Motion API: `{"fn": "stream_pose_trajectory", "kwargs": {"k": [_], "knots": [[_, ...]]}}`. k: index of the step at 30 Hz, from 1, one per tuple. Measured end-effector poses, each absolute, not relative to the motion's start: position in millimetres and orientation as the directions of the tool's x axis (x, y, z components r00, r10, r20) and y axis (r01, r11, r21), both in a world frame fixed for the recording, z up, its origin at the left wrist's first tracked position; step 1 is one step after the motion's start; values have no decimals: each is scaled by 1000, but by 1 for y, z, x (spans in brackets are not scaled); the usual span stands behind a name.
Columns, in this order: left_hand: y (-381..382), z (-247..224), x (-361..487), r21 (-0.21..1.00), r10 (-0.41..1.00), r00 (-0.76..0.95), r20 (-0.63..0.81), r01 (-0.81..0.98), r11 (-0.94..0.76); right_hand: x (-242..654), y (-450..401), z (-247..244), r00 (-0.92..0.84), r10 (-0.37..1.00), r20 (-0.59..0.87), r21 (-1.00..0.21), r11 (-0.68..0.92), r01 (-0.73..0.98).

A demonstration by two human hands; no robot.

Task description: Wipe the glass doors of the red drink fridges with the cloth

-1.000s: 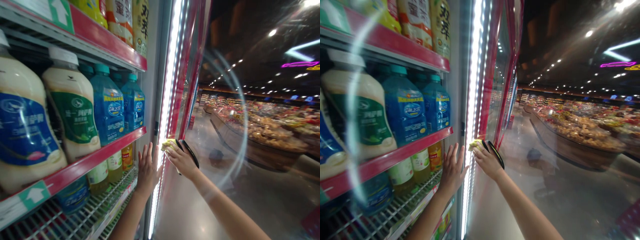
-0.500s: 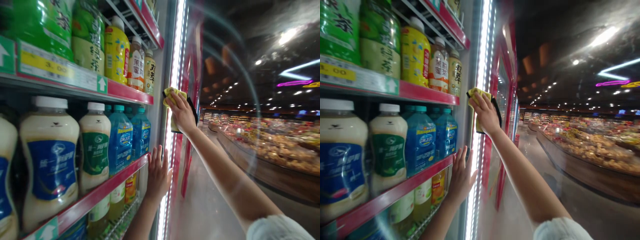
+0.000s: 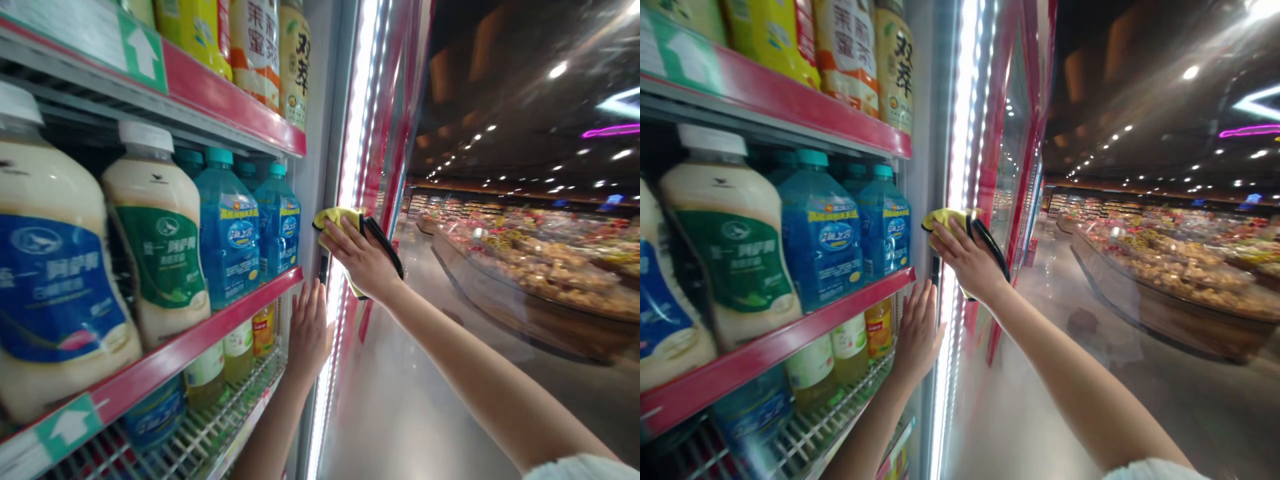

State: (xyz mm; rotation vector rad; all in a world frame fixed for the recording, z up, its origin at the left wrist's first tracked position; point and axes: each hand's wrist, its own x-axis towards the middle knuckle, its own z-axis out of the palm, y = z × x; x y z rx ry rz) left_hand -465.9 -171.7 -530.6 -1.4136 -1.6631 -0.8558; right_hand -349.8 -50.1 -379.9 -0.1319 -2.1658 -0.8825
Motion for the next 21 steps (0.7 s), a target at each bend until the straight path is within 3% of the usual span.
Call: {"fn": "stream_pose_trajectory", "kwargs": {"k": [11, 21], "knots": [[-200, -591, -460, 97, 539, -201, 818, 972, 215, -331, -67, -487, -744, -90, 662, 510, 782, 359], [-212, -610, -460, 88, 550, -239, 800, 954, 287, -307, -76, -630, -808, -200, 555, 579, 790, 202]]}}
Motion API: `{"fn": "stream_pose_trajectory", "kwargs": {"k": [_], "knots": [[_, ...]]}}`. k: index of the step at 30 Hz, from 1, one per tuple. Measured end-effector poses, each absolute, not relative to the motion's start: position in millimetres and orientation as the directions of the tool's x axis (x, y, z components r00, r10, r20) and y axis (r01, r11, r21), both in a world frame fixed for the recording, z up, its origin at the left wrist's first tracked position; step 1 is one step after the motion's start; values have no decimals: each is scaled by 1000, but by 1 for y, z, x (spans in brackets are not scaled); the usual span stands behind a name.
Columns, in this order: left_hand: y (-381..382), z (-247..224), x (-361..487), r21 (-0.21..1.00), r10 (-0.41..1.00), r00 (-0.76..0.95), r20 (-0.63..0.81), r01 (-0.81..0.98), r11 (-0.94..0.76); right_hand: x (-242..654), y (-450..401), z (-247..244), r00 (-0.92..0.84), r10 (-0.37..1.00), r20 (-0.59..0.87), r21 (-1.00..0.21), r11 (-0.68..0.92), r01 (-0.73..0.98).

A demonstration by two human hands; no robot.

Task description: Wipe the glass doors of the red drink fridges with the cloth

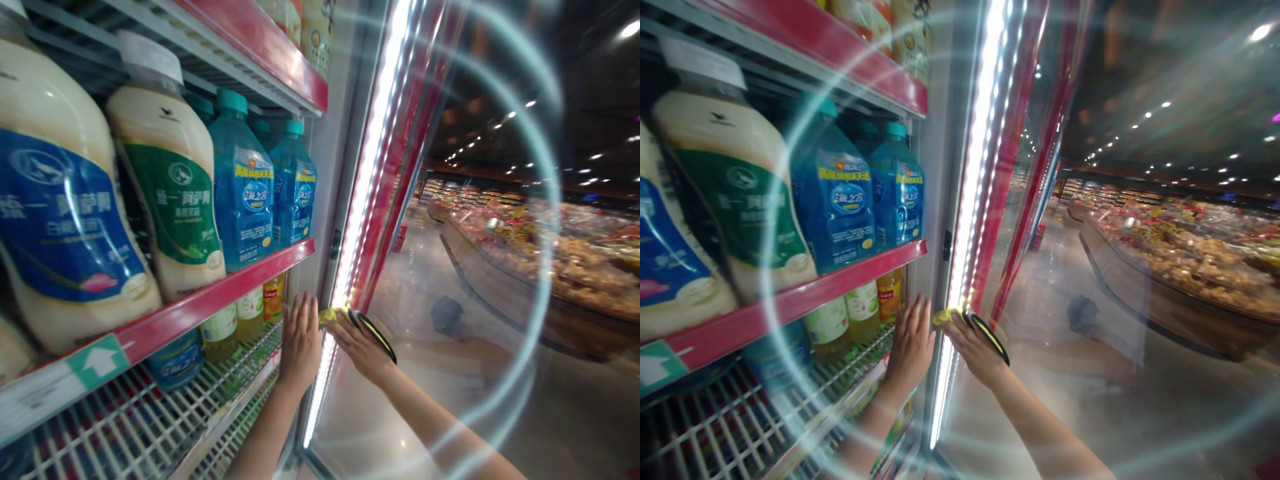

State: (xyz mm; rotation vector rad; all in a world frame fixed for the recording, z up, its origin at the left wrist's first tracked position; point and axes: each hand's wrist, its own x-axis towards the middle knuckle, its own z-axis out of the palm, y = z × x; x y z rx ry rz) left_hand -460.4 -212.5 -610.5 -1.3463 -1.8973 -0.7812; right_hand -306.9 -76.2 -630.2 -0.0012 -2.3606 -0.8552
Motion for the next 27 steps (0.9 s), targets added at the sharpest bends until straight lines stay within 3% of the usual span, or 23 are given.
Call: {"fn": "stream_pose_trajectory", "kwargs": {"k": [2, 5, 9, 12, 15, 18, 21, 24, 27], "knots": [[-214, -612, -458, 83, 551, -232, 802, 956, 281, -296, -76, -637, -805, -238, 543, 579, 801, 155], [-214, -614, -456, 79, 550, -224, 804, 958, 276, -286, -74, -608, -786, -196, 587, 526, 830, 185], [-211, -616, -451, 84, 562, -222, 797, 962, 260, -293, -74, -535, -622, -57, 781, 402, 808, 431], [-207, -615, -444, 99, 578, -233, 782, 962, 254, -307, -75, -515, -543, 15, 840, 337, 770, 542], [-202, -614, -439, 108, 595, -231, 770, 966, 235, -314, -80, -552, -608, 40, 793, 358, 777, 518], [-198, -615, -437, 112, 591, -223, 776, 969, 218, -310, -86, -626, -717, 51, 695, 419, 782, 462], [-197, -616, -436, 95, 596, -202, 777, 974, 206, -298, -89, -685, -780, -38, 624, 492, 795, 355], [-198, -613, -438, 90, 600, -190, 777, 977, 194, -284, -85, -689, -799, -115, 590, 520, 812, 267], [-197, -609, -440, 108, 592, -202, 780, 976, 191, -275, -79, -644, -764, -43, 644, 468, 811, 350]]}}
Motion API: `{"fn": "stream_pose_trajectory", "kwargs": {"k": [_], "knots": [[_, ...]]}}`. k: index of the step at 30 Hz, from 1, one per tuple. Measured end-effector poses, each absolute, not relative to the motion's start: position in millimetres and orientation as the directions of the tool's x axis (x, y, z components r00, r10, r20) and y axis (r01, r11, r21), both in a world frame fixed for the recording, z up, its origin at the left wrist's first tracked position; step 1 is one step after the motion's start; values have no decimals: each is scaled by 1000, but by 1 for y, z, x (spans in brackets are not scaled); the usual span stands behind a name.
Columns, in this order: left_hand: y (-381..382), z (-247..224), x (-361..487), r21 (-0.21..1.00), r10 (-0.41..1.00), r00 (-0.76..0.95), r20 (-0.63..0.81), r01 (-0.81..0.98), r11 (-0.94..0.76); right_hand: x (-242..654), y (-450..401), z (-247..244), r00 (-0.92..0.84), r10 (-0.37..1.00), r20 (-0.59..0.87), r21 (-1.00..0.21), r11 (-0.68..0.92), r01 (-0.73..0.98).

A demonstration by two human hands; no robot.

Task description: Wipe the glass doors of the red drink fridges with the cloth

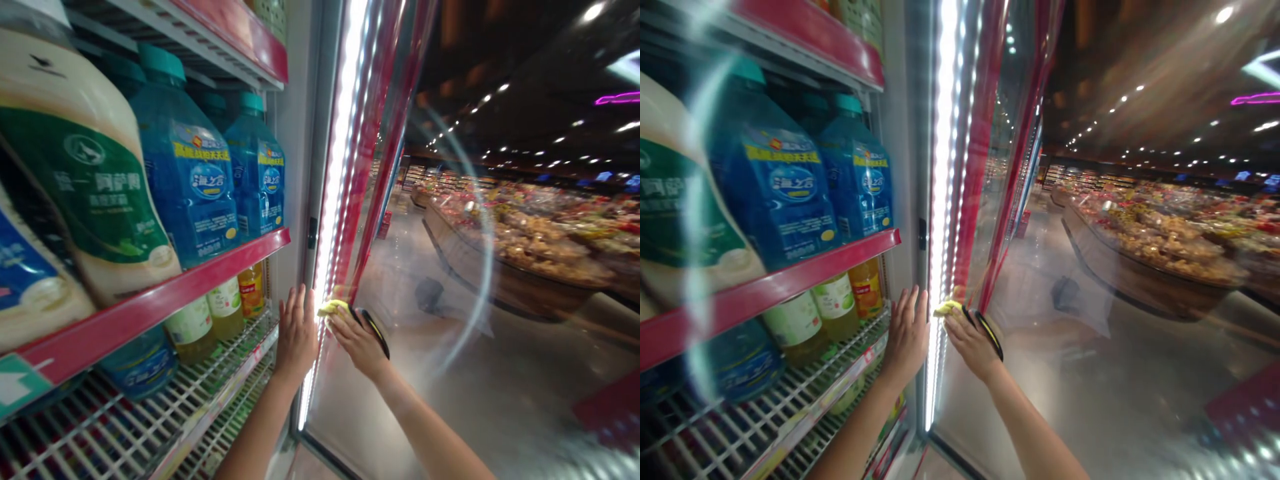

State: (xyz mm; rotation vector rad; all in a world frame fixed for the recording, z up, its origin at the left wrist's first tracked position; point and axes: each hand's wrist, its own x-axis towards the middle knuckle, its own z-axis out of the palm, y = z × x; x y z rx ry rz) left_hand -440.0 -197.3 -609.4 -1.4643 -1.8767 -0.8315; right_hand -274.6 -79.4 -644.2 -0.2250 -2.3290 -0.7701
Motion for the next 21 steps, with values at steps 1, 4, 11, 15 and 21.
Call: {"fn": "stream_pose_trajectory", "kwargs": {"k": [1, 4, 11, 15, 21], "knots": [[-197, -609, -440, 114, 590, -205, 781, 975, 189, -274, -79, -626, -728, 3, 686, 432, 803, 410], [-194, -611, -439, 144, 577, -217, 787, 975, 171, -286, -80, -592, -555, 134, 821, 285, 746, 601], [-192, -607, -436, 72, 554, -128, 823, 990, 121, -288, -85, -654, -658, 26, 753, 395, 781, 483], [-191, -604, -438, 92, 541, -138, 829, 989, 112, -232, -76, -652, -595, 109, 796, 339, 734, 589], [-179, -602, -417, 75, 580, -47, 813, 997, -24, -249, -68, -606, -243, 208, 947, 78, 588, 805]]}}
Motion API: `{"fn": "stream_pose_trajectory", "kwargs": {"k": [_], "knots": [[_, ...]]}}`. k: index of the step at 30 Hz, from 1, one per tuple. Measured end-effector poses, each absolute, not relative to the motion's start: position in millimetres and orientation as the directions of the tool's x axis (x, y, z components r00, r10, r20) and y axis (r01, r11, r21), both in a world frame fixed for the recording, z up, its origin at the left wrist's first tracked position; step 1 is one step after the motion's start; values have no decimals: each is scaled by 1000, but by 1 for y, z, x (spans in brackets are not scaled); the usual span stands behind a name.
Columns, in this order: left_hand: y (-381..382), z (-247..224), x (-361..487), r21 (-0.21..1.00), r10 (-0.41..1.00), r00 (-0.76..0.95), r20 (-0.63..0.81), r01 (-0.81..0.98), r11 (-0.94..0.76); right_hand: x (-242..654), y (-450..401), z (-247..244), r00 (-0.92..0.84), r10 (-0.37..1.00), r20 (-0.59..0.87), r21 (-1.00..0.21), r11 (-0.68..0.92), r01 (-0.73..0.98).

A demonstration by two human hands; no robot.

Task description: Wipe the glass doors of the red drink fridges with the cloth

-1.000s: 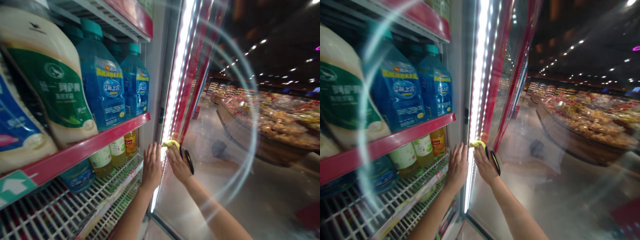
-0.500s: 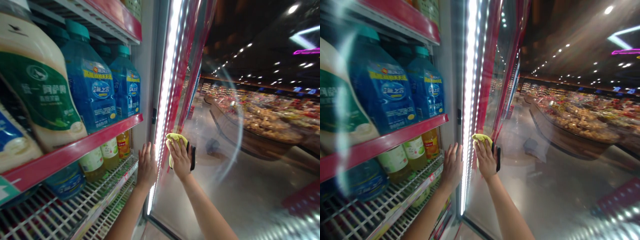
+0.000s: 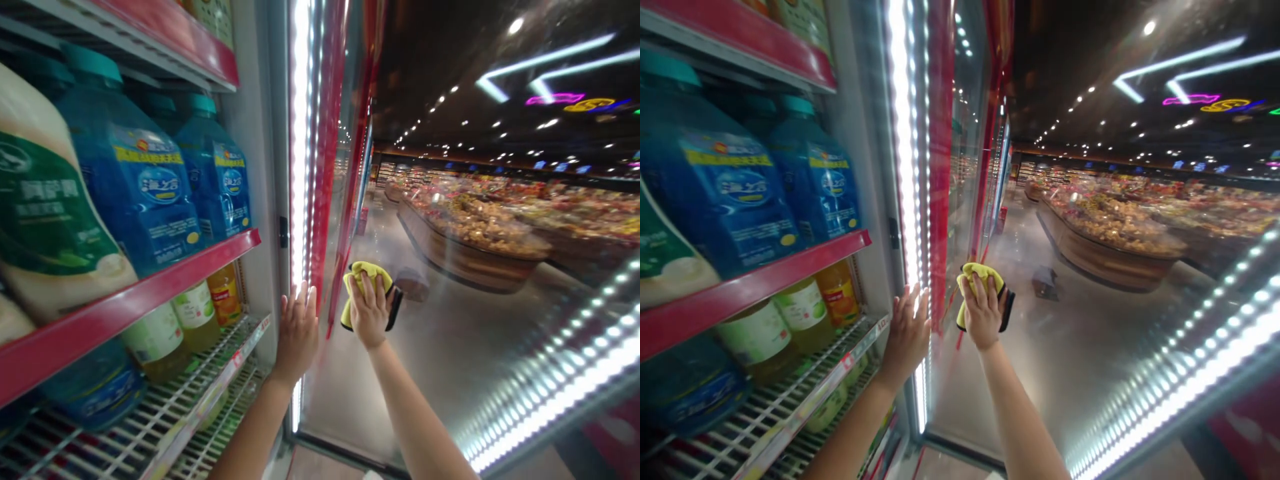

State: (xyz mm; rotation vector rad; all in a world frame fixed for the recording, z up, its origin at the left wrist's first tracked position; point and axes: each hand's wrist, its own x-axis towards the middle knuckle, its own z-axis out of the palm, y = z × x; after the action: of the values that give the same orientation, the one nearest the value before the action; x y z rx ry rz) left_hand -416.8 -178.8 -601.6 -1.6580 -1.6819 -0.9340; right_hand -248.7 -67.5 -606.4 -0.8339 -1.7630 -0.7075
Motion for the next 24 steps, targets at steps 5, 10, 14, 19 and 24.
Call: {"fn": "stream_pose_trajectory", "kwargs": {"k": [5, 10, 14, 19, 24], "knots": [[-170, -587, -401, 72, 571, -15, 821, 994, -77, -220, -69, -637, -582, 73, 810, 384, 684, 620], [-171, -583, -398, 95, 567, -39, 823, 993, -69, -170, -56, -616, -291, 66, 955, 207, 557, 805], [-170, -580, -395, 90, 561, -41, 827, 994, -61, -214, -47, -556, -63, 95, 993, 3, 530, 848], [-161, -575, -383, 66, 513, -33, 858, 997, -47, -247, -58, -582, -383, 88, 920, 249, 621, 743], [-150, -583, -363, 46, 531, 1, 847, 996, -74, -170, -59, -645, -571, 39, 820, 406, 665, 628]]}}
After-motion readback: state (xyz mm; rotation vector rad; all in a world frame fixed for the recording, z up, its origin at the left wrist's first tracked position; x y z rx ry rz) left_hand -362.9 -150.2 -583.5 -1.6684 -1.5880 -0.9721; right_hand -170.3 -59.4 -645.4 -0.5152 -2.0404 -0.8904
